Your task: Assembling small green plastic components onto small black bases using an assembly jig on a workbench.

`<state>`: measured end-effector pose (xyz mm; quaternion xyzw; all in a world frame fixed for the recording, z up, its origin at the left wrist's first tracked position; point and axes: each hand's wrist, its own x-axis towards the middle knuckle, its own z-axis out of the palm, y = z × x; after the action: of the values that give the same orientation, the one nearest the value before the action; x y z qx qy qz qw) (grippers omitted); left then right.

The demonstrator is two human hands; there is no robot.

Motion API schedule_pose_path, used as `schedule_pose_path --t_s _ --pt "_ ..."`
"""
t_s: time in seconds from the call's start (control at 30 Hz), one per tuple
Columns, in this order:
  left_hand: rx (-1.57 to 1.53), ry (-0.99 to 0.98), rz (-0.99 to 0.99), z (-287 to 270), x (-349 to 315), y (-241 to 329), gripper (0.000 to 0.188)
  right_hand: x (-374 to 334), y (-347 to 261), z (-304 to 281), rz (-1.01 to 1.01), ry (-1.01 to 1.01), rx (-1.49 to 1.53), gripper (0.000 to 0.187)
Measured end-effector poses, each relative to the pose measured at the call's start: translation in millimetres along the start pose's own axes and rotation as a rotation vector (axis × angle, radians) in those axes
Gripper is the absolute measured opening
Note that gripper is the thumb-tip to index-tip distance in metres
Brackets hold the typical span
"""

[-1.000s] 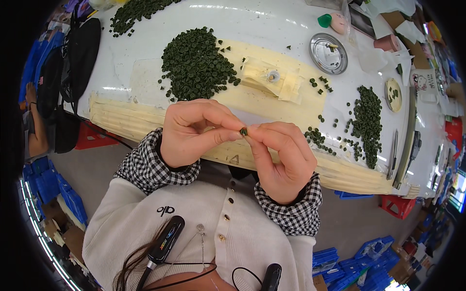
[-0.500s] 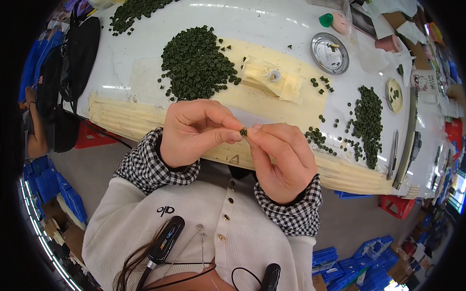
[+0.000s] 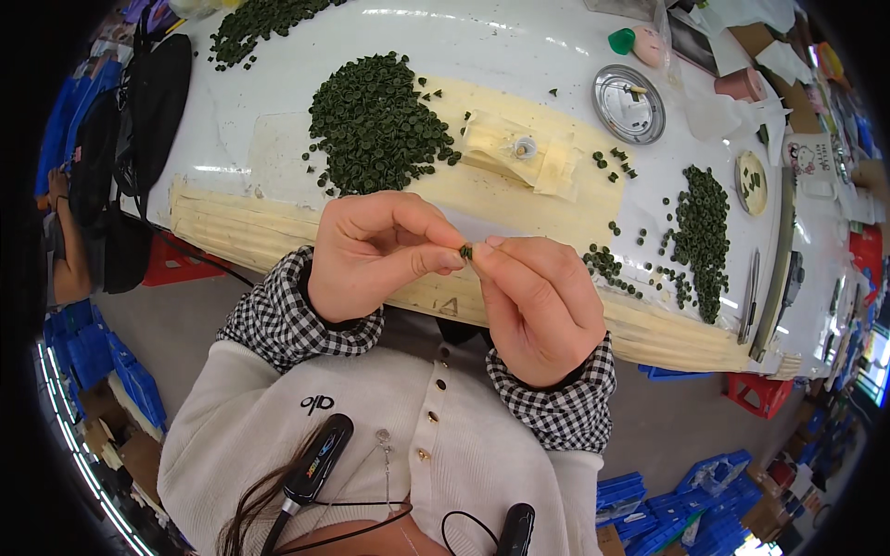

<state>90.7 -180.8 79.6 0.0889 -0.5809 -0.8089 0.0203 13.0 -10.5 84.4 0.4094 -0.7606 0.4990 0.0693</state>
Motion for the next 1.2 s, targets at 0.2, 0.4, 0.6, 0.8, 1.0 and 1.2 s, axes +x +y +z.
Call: schedule_pose_path --t_s 0.2,0.4,0.6,0.8,1.0,1.2 --pt "0.02 0.022 0.038 -1 0 -1 0.015 4 2 -7 0.092 0.059 -0.023 0.031" --pt "0.042 0.058 0.102 -1 1 -1 0.016 53 11 -17 0.031 -0.007 -0.325 0.03" --pt "0.03 0.084 0.113 -1 2 -1 0.016 68 20 -7 -0.036 -0.1 -0.321 0.016" --pt "0.049 0.08 0.122 -1 1 0 0.016 67 4 -17 -0.016 0.089 -0.352 0.016" --pt "0.065 0.071 0.113 -1 1 0 0.016 56 1 -20 0.059 -0.068 0.171 0.011" --pt "0.06 0.066 0.116 -2 2 -1 0.015 52 4 -15 0.104 -0.235 0.323 0.007"
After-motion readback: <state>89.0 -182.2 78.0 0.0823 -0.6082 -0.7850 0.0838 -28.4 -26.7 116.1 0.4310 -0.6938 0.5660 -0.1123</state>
